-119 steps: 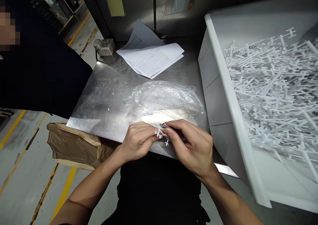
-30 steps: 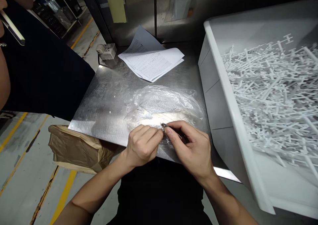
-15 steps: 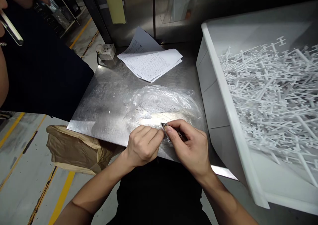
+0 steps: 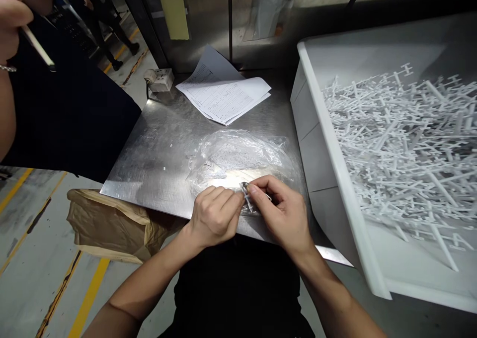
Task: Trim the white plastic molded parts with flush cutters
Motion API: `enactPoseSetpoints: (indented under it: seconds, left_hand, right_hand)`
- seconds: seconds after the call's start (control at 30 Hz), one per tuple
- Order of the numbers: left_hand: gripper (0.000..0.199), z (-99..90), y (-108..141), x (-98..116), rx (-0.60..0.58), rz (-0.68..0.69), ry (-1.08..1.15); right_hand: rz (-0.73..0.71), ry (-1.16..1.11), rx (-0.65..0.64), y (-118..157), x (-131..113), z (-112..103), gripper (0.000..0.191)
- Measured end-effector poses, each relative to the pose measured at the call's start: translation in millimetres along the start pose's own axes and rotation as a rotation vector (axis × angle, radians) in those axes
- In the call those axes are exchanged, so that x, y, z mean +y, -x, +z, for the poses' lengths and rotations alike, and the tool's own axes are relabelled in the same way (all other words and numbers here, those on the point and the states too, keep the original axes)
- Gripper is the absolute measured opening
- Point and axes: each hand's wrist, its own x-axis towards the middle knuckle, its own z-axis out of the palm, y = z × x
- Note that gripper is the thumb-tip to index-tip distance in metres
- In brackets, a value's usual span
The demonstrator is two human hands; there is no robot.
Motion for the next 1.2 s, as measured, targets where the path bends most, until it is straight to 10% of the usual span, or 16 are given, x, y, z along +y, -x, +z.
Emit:
enactPoseSetpoints:
  seconds: [0.4,1.2]
  left_hand:
    - [0.028,-22.2,-10,-15,-0.003,-0.341,0.465]
    - [0.032,-21.0,-4,-24,-0.119,-0.382,0.564]
  right_hand:
    - [-0.150,0.095,0.011,4,6,-18,0.009]
    - [-0.227,0.172,-0.122,5,0,-14,0.008]
